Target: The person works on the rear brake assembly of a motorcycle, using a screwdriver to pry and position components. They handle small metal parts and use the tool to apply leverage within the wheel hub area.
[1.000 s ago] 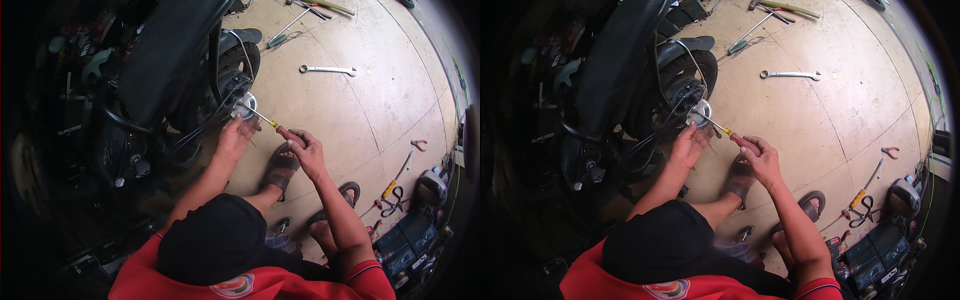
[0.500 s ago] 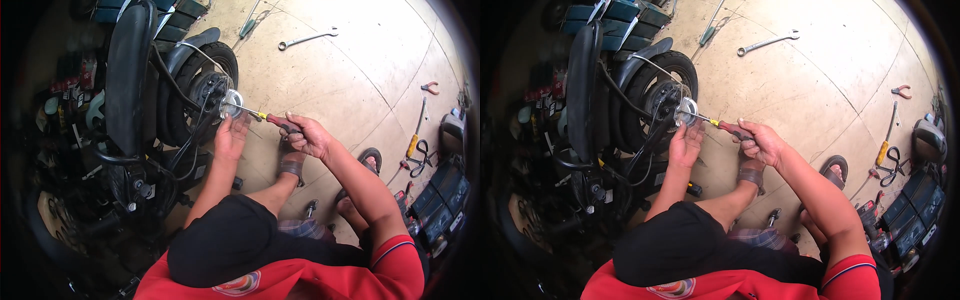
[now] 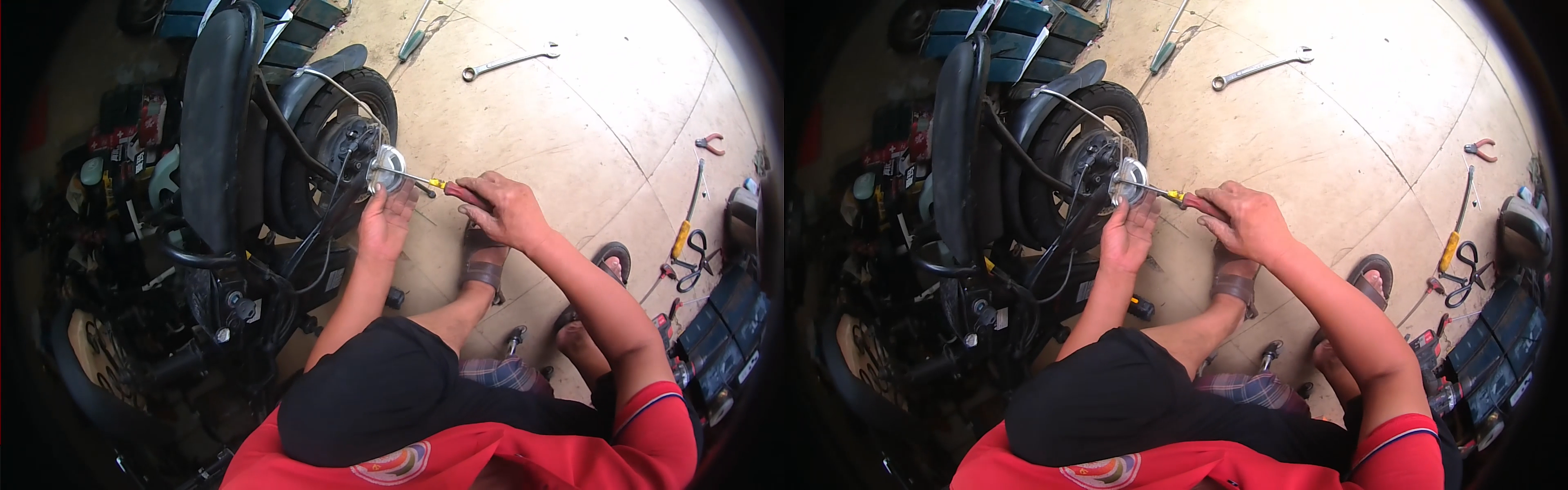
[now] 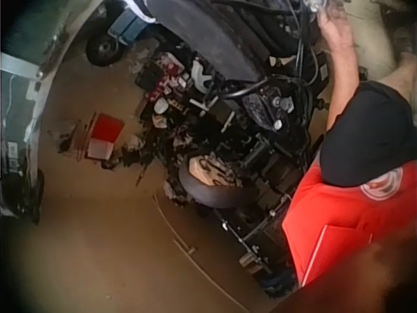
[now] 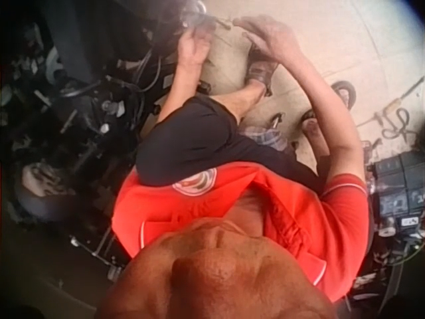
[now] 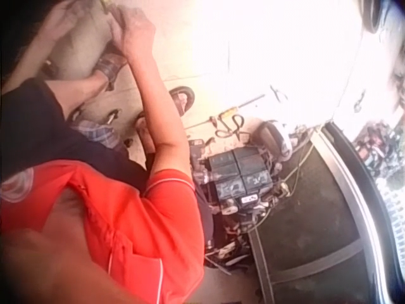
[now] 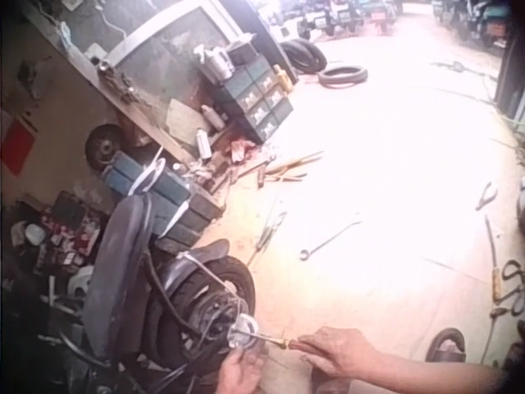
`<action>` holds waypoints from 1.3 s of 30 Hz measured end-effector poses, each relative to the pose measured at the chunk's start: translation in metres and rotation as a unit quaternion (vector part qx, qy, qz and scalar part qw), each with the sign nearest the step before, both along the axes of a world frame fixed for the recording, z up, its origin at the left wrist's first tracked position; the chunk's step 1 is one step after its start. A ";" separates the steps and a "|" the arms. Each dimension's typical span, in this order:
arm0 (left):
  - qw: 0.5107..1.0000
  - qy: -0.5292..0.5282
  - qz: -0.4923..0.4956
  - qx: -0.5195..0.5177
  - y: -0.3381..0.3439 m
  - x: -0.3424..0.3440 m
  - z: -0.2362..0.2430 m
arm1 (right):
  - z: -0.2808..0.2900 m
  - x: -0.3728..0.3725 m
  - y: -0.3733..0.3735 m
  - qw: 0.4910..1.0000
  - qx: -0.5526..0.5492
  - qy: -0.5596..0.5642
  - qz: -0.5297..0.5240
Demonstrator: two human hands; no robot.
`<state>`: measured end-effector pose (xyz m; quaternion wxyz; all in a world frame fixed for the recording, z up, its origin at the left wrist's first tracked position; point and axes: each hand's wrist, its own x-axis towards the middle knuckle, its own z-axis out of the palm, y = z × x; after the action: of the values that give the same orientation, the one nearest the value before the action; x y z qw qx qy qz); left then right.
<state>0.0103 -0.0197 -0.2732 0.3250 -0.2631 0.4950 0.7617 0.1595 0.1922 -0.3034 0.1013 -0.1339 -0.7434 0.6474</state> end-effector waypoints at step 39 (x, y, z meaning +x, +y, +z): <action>0.995 0.032 0.000 0.090 -0.005 0.010 -0.010 | 0.046 -0.001 -0.038 0.983 -0.104 -0.152 0.026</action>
<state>0.0205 -0.0250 -0.2829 0.3313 -0.2084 0.4343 0.8113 0.1584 0.1546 -0.2574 -0.0444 -0.2210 -0.6817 0.6960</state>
